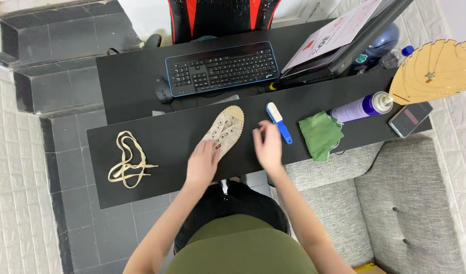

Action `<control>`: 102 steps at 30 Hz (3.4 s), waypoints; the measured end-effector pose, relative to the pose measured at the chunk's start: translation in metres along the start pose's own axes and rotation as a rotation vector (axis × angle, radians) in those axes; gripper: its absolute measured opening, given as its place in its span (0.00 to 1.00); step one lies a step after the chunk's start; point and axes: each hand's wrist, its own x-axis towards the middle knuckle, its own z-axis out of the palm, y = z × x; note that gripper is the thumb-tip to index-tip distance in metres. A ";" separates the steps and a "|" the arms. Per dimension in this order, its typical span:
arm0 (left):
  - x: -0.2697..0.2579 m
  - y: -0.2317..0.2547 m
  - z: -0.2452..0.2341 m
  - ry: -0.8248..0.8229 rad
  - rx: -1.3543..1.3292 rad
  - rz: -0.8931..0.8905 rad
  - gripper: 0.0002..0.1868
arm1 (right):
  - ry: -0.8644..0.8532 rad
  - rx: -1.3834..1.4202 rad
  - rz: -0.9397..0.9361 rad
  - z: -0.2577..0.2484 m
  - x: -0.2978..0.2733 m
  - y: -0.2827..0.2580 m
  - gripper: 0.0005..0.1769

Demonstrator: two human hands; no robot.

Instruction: Cleaning a shoe by removing the laces, brushing the surface, and wiping it with a cloth

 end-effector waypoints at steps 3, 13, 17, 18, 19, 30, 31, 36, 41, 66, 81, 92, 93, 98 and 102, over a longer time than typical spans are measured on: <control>-0.025 -0.004 0.023 -0.043 0.231 -0.090 0.26 | 0.168 -0.266 -0.102 -0.009 0.026 0.033 0.22; 0.011 0.002 -0.014 -0.434 -0.266 -0.548 0.30 | -0.016 -0.295 0.082 0.003 0.033 0.066 0.21; 0.030 0.000 -0.016 -0.498 -0.449 -0.567 0.32 | -0.094 -0.106 0.169 -0.002 0.017 0.029 0.22; 0.039 0.009 -0.030 -0.508 -0.460 -0.545 0.32 | -0.091 -0.002 0.148 -0.002 0.013 0.022 0.22; 0.039 0.005 -0.018 -0.510 -0.460 -0.540 0.32 | -0.087 -0.004 0.151 0.004 0.005 0.020 0.22; 0.047 0.008 0.014 -0.272 -1.469 -0.993 0.34 | -0.046 0.331 -0.030 0.068 -0.067 -0.024 0.17; 0.041 -0.009 0.032 -0.269 -1.469 -0.993 0.34 | -0.048 0.332 -0.031 0.068 -0.065 -0.020 0.17; 0.048 -0.001 0.007 -0.450 -1.621 -1.048 0.34 | 0.029 0.263 -0.014 0.053 -0.012 0.014 0.17; 0.049 -0.012 0.025 -0.430 -1.668 -1.100 0.31 | -0.032 0.339 -0.079 0.066 -0.050 -0.011 0.17; 0.063 -0.012 -0.006 -0.451 -1.734 -1.235 0.31 | 0.019 0.274 -0.083 0.046 0.014 -0.007 0.15; 0.042 -0.084 0.102 -0.370 -1.853 -1.268 0.26 | -0.209 0.080 -0.185 0.067 -0.056 -0.038 0.14; 0.078 0.005 -0.044 -0.374 -1.835 -1.227 0.26 | -0.226 0.122 -0.255 0.061 -0.040 -0.034 0.10; 0.079 0.008 -0.052 -0.352 -1.837 -1.223 0.27 | -0.271 0.056 -0.343 0.065 -0.049 -0.033 0.17; 0.068 -0.010 -0.032 -0.415 -1.850 -1.218 0.27 | -0.088 0.148 -0.234 0.035 0.026 -0.025 0.10; 0.085 0.010 -0.054 -0.420 -1.889 -1.202 0.28 | -0.248 0.093 -0.281 0.048 -0.028 -0.034 0.10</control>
